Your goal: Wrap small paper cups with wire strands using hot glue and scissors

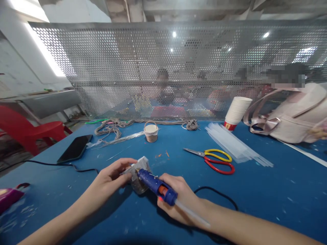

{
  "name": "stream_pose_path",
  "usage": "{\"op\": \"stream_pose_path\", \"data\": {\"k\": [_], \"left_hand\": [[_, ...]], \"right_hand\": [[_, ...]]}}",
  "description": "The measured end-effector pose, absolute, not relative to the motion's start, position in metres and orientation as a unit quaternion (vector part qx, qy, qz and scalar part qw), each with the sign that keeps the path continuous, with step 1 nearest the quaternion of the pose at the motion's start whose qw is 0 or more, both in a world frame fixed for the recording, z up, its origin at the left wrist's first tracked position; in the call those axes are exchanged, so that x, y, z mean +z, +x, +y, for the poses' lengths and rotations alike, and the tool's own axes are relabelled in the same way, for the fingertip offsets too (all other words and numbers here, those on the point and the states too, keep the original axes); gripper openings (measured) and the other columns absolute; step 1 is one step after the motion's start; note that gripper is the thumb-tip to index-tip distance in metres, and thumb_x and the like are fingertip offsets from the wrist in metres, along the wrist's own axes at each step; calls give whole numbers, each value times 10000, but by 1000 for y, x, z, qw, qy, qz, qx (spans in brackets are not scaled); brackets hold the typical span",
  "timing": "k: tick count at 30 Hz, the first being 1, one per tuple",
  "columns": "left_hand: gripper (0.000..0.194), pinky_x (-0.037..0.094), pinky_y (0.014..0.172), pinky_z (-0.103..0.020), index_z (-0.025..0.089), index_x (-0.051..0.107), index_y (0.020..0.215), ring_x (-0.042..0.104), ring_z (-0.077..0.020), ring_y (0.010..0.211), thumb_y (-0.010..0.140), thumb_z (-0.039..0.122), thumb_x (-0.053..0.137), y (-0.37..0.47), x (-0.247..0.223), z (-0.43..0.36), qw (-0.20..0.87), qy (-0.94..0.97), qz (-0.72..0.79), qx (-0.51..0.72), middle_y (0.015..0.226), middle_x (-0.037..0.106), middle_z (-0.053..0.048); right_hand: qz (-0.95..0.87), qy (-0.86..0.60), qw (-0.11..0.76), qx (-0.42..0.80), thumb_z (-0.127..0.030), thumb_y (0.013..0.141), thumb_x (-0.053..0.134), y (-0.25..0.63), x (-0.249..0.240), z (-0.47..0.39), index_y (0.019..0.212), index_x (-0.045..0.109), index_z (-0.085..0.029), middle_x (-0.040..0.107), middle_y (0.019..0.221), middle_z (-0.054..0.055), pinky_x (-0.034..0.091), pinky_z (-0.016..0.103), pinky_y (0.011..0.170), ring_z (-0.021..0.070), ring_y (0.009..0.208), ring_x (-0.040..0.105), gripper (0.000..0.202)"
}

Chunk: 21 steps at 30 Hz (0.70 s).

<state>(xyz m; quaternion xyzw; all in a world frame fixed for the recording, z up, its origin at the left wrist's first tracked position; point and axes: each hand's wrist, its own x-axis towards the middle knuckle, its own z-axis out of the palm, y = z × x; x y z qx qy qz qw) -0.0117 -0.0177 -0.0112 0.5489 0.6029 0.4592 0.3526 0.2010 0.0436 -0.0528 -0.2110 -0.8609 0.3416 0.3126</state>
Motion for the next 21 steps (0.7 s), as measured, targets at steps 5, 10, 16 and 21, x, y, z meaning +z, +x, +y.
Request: {"op": "stream_pose_path", "data": {"k": [5,10,16,21], "left_hand": [[255,490,697,-296,187,656,988,615,-186,754,780,315,581,-11,-11,-18,343,563,599,454,853,691,-38],[251,487,678,-276,195,656,983,602,-166,722,772,288,556,-11,-11,-20,298,573,626,437,835,668,-15],[247,495,666,-273,204,664,955,608,-164,712,750,262,539,-10,-13,-20,254,580,627,454,840,676,-13],[241,501,674,-268,212,663,955,620,-162,714,751,245,538,-10,-15,-20,239,592,622,453,841,691,-7]], "right_hand": [[-866,-206,312,333,-180,726,486,201,-50,42,724,458,-214,524,601,-24,376,220,501,102,475,437,45],[-875,-195,324,303,-187,720,486,202,-52,40,754,482,-199,544,617,-11,378,218,503,103,486,449,36],[-862,-228,353,282,-156,721,488,201,-59,40,722,457,-206,494,594,-35,349,210,487,92,481,415,59],[-870,-232,337,274,-145,719,494,201,-59,38,726,457,-209,517,604,-28,339,217,489,99,490,430,74]]}}
